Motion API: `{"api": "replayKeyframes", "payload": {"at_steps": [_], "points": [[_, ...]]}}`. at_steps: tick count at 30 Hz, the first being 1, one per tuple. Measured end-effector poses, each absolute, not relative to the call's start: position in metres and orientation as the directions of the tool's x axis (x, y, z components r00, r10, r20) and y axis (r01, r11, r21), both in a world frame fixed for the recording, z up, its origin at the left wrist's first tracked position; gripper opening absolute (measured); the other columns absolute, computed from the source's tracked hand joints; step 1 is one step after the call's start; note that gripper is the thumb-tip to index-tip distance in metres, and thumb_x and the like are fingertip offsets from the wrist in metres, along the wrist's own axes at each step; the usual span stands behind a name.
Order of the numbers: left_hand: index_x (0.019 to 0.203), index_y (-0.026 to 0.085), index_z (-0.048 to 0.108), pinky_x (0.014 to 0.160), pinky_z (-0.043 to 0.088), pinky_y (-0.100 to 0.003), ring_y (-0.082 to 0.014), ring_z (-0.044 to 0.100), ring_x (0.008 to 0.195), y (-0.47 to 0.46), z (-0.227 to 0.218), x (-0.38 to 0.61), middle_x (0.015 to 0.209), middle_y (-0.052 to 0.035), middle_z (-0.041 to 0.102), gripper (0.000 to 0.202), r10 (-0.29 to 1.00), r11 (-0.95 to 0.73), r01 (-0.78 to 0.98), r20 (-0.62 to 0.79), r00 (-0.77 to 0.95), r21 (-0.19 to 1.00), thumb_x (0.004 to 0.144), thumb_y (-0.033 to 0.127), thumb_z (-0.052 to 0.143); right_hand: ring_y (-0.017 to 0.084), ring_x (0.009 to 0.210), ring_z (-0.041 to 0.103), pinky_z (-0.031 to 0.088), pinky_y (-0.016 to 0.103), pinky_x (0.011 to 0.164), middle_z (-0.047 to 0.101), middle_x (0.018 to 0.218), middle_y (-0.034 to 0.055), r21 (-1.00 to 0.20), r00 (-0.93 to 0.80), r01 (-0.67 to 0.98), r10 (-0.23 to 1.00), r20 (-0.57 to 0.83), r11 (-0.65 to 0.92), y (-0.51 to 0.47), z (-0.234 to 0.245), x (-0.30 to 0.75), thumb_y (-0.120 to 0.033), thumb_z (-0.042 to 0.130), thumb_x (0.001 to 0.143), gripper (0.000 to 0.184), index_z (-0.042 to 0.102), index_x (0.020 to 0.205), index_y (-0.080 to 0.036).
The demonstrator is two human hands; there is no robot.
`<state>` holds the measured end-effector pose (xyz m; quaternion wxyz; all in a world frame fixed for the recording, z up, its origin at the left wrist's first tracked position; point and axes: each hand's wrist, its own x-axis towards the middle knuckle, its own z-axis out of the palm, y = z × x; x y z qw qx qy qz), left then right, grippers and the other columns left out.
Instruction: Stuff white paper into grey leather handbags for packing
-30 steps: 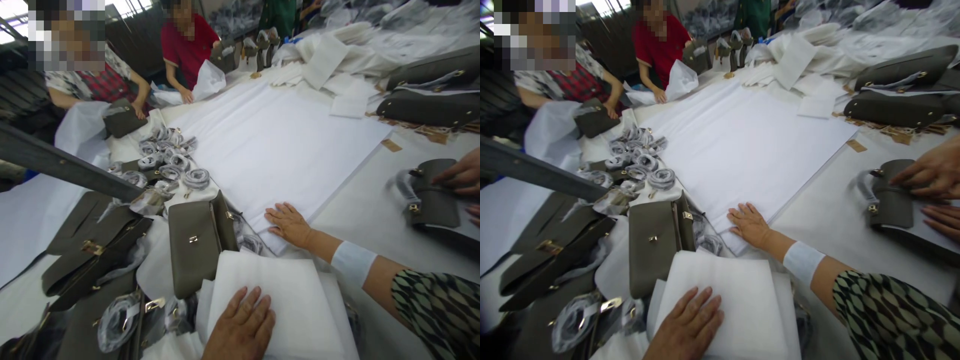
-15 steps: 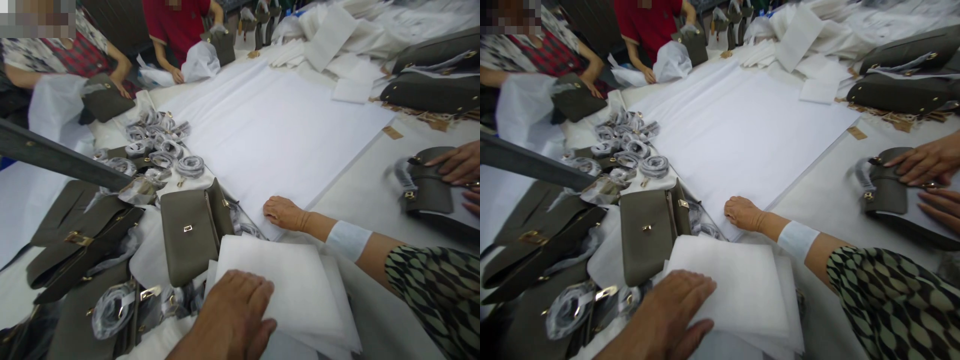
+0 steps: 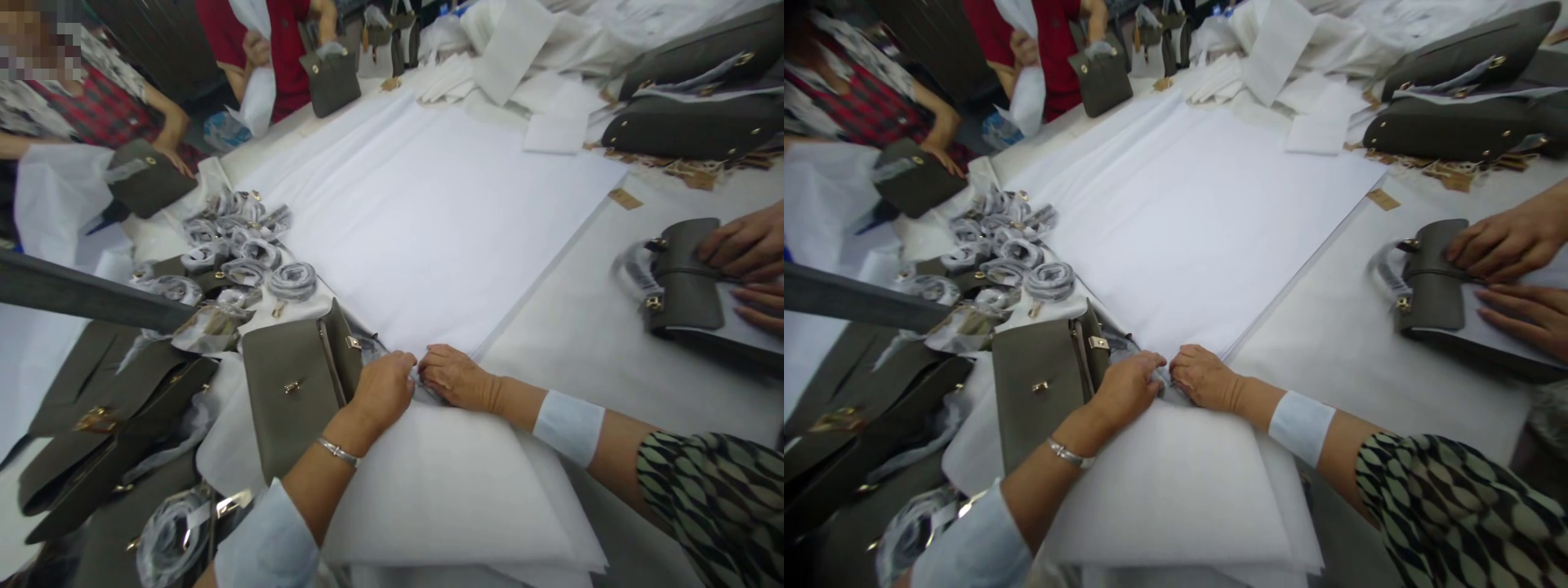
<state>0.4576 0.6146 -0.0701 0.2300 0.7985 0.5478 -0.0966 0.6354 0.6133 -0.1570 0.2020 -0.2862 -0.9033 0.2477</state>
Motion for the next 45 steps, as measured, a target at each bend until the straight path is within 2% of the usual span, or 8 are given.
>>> {"api": "replayKeyframes", "payload": {"at_steps": [6, 13, 17, 21, 25, 29, 39, 45], "points": [[0.097, 0.023, 0.059, 0.069, 0.044, -0.028, -0.0172, 0.061, 0.08, 0.606, -0.065, 0.448, 0.098, -0.0011, 0.064, 0.019, 0.847, -0.27, 0.913, -0.376, 0.377, 0.307, 0.078, 0.022, 0.059, 0.017, 0.082, 0.06, 0.042, 0.033, 0.089, 0.068, 0.083, 0.005, -0.665, -0.702, 0.48, 0.705, 0.101, 0.573, 0.63, -0.147, 0.631, -0.014, 0.056, 0.081, 0.013, 0.067, 0.075, -0.017], [0.081, 0.021, 0.06, 0.065, 0.039, -0.026, -0.0165, 0.06, 0.08, 0.593, -0.056, 0.443, 0.087, 0.0002, 0.065, 0.009, 0.772, -0.401, 0.864, -0.396, 0.497, 0.304, 0.08, 0.016, 0.052, 0.017, 0.076, 0.059, 0.044, 0.031, 0.077, 0.068, 0.076, 0.0035, -0.713, -0.724, 0.5, 0.689, -0.032, 0.492, 0.649, -0.135, 0.627, -0.017, 0.053, 0.082, 0.021, 0.07, 0.071, -0.018], [0.079, 0.02, 0.059, 0.066, 0.04, -0.027, -0.0172, 0.059, 0.077, 0.588, -0.058, 0.444, 0.085, -0.0012, 0.065, 0.009, 0.793, -0.373, 0.871, -0.377, 0.478, 0.319, 0.08, 0.017, 0.052, 0.015, 0.066, 0.057, 0.044, 0.028, 0.067, 0.066, 0.066, 0.0011, -0.939, -0.551, 0.336, 0.823, -0.135, 0.07, 0.658, -0.121, 0.634, -0.025, 0.056, 0.078, 0.02, 0.071, 0.07, -0.016], [0.073, 0.019, 0.061, 0.065, 0.038, -0.027, -0.0158, 0.057, 0.072, 0.591, -0.06, 0.45, 0.075, -0.0011, 0.063, 0.007, 0.859, -0.103, 0.844, -0.381, 0.342, 0.527, 0.077, 0.02, 0.055, 0.016, 0.061, 0.056, 0.043, 0.028, 0.061, 0.066, 0.063, 0.0014, -0.962, -0.416, 0.11, 0.868, -0.272, -0.249, 0.672, -0.103, 0.645, -0.039, 0.066, 0.071, 0.027, 0.072, 0.073, -0.013], [0.076, 0.014, 0.06, 0.051, 0.038, -0.022, -0.0123, 0.055, 0.059, 0.601, -0.06, 0.461, 0.073, -0.0041, 0.063, 0.015, 0.796, 0.528, 0.295, -0.585, 0.154, 0.796, 0.08, 0.028, 0.057, 0.014, 0.06, 0.055, 0.043, 0.027, 0.061, 0.066, 0.065, 0.0015, -0.966, -0.415, 0.042, 0.875, -0.251, -0.257, 0.677, -0.087, 0.652, -0.038, 0.074, 0.064, 0.026, 0.072, 0.071, -0.013], [0.093, 0.01, 0.061, 0.049, 0.046, -0.023, -0.0141, 0.061, 0.063, 0.615, -0.054, 0.472, 0.085, -0.0097, 0.064, 0.03, 0.699, 0.711, -0.254, -0.699, 0.152, 0.656, 0.087, 0.039, 0.054, 0.013, 0.063, 0.054, 0.042, 0.027, 0.064, 0.066, 0.066, 0.0011, -0.959, -0.319, 0.006, 0.909, -0.269, -0.282, 0.669, -0.079, 0.65, -0.037, 0.078, 0.061, 0.026, 0.072, 0.07, -0.013], [0.08, 0.011, 0.059, 0.049, 0.049, -0.021, -0.0129, 0.061, 0.055, 0.622, -0.064, 0.488, 0.068, -0.0064, 0.065, 0.012, 0.735, 0.609, -0.442, -0.678, 0.005, 0.658, 0.077, 0.021, 0.065, 0.017, 0.074, 0.059, 0.045, 0.03, 0.071, 0.071, 0.078, 0.0055, -0.951, -0.333, -0.015, 0.898, -0.286, -0.309, 0.644, -0.079, 0.639, -0.036, 0.076, 0.064, 0.028, 0.073, 0.079, -0.013], [0.078, 0.012, 0.059, 0.049, 0.049, -0.02, -0.012, 0.06, 0.053, 0.616, -0.068, 0.49, 0.063, -0.0024, 0.062, 0.017, 0.764, 0.57, -0.461, -0.645, -0.007, 0.68, 0.071, 0.023, 0.07, 0.012, 0.06, 0.051, 0.041, 0.026, 0.06, 0.064, 0.063, 0.0006, -0.944, -0.252, -0.009, 0.914, -0.317, -0.33, 0.639, -0.083, 0.639, -0.036, 0.074, 0.066, 0.022, 0.069, 0.069, -0.014]]}}
